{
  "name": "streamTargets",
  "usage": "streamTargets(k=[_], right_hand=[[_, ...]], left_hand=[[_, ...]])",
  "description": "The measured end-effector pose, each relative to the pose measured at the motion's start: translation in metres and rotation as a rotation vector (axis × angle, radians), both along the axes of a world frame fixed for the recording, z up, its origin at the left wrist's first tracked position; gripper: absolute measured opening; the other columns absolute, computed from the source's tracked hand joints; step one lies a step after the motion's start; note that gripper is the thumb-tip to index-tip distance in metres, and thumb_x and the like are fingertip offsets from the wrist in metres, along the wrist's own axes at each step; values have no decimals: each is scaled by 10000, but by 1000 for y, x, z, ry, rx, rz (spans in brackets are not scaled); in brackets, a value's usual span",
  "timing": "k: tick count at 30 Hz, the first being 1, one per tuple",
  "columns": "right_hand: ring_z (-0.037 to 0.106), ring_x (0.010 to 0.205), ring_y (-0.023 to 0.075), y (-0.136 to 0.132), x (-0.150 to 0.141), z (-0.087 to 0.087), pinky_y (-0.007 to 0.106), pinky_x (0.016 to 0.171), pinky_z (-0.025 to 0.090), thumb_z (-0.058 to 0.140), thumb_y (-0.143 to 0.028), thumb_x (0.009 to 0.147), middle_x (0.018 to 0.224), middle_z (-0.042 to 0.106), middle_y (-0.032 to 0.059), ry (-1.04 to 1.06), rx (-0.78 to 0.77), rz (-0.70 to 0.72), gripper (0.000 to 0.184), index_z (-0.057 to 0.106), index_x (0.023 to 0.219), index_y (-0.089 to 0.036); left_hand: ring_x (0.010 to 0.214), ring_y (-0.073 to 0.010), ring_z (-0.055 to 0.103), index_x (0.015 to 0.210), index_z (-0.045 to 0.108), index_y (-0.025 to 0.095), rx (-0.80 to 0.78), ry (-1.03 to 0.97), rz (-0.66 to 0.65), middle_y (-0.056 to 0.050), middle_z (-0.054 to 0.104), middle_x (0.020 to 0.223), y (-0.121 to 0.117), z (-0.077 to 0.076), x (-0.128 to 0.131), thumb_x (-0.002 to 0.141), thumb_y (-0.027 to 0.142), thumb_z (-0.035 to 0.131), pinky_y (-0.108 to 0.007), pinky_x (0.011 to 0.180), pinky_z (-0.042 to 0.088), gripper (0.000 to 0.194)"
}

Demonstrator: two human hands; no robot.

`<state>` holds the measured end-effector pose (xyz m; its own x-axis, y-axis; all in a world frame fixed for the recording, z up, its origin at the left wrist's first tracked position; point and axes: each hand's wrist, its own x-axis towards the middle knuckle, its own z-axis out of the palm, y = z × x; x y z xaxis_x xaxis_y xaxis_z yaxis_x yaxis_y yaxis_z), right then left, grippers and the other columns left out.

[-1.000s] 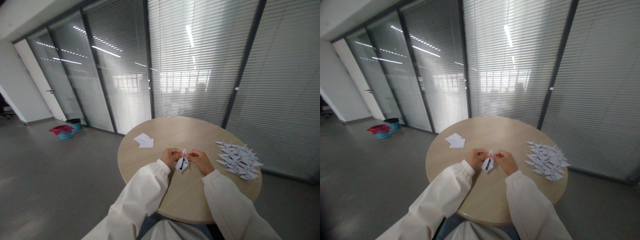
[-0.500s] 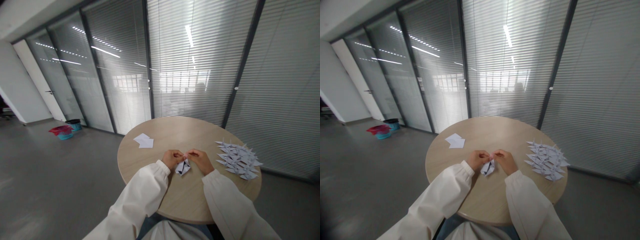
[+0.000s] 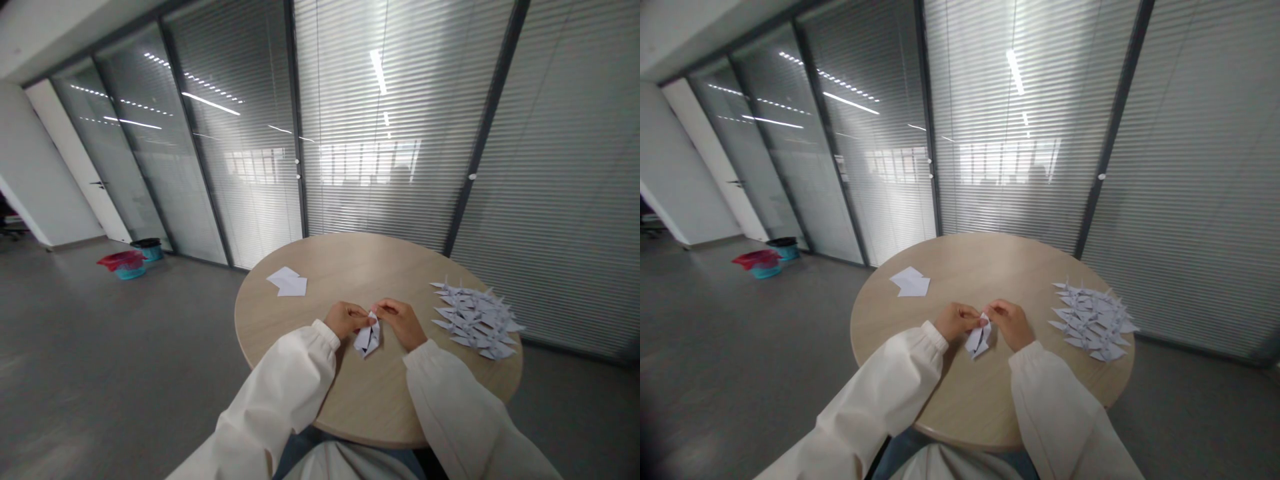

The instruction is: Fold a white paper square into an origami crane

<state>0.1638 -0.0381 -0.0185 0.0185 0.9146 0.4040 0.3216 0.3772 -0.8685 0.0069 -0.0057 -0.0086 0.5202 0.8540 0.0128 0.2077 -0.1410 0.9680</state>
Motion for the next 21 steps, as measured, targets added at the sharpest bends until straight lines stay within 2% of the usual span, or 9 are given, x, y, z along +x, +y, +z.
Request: streamTargets(k=[8,17,21], right_hand=[[593,669,169,-2,-2,3,258,638,439,535,-378,729,676,657,33,4,-46,101,259,655,752,-151],[594,618,164,0,0,-1,251,600,436,559,-354,695,642,667,42,-94,-31,-14,227,681,666,-166],[591,611,160,2,0,-2,248,596,436,558,-367,697,632,666,38,-67,-35,11,241,685,688,-162]], left_hand=[[438,-61,401,629,666,81,53,15,51,14,508,464,-2,2,-1,510,490,676,-195,455,334,426],[429,-66,416,605,665,90,48,118,20,21,496,437,-5,6,0,509,503,669,-189,439,320,425],[422,-60,407,604,664,83,44,95,29,23,490,440,-4,5,-1,500,508,673,-184,434,327,437]])
